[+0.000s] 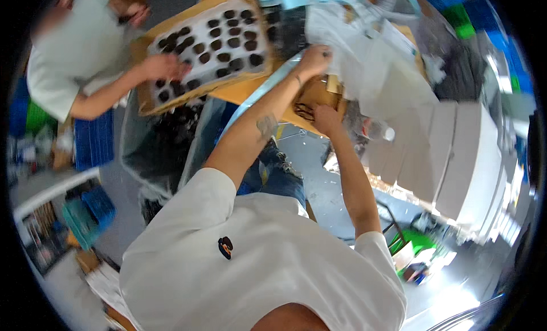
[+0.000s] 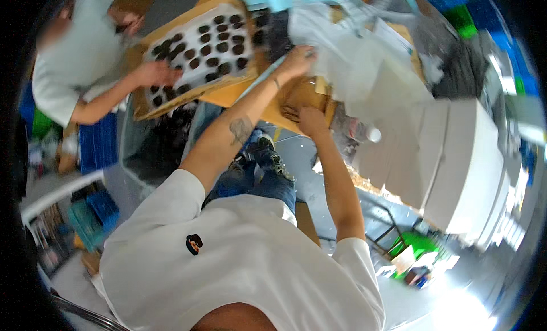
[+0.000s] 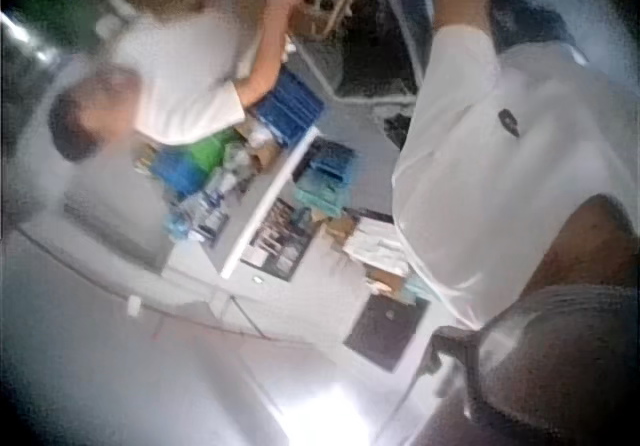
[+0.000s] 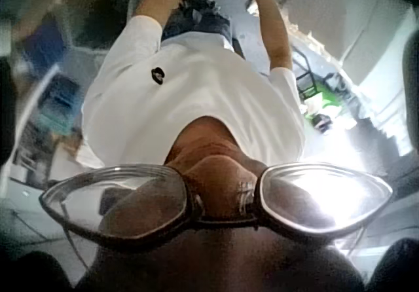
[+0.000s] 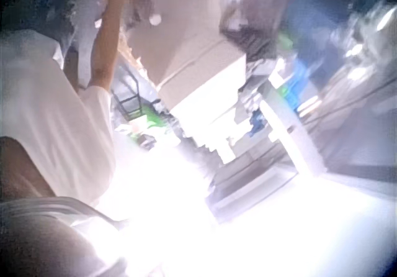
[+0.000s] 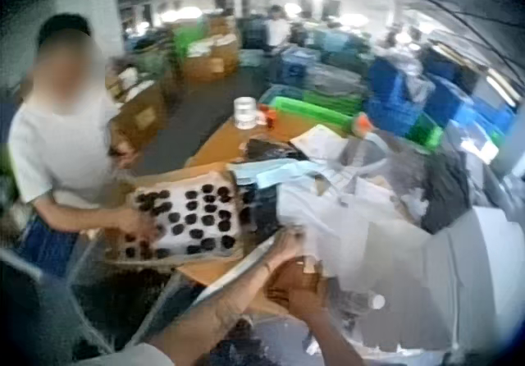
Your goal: The person assembles sunglasses by picking up frames and lenses, inserting lenses into frames, and placing completed units into a cardboard box. The person also handles white tissue paper to line the box and continues the assembly process with a coworker nearby.
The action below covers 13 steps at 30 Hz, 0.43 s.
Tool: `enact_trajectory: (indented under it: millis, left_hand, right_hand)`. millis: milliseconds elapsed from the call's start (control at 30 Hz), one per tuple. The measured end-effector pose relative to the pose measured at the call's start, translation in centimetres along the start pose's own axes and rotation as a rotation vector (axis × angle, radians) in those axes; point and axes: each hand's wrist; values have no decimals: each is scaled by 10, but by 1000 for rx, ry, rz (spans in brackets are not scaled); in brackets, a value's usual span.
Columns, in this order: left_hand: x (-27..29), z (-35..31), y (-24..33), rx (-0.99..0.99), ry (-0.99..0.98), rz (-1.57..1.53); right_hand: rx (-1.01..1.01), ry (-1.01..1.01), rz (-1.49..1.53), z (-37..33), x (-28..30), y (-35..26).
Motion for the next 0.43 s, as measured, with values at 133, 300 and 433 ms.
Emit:
enact_trajectory:
  millis: [133,300,433]
  left_hand:
    - [55,-120,22,-59,297,-292]
    - [110,-308,-61,290,451,-303]
    - [193,-427,-163,840,902,-124]
  right_hand:
    - [239,653,98,-42,61,-64]
    - [333,527,658,-78,31,-149]
    - [477,60,628,-96,-6,-212]
Point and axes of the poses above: each hand's wrist, its own z-axis towards the middle knuckle, its own x-axis out of the back of the hand, y = z × x, and after that the axes turned 6 degrees about z, right-handed
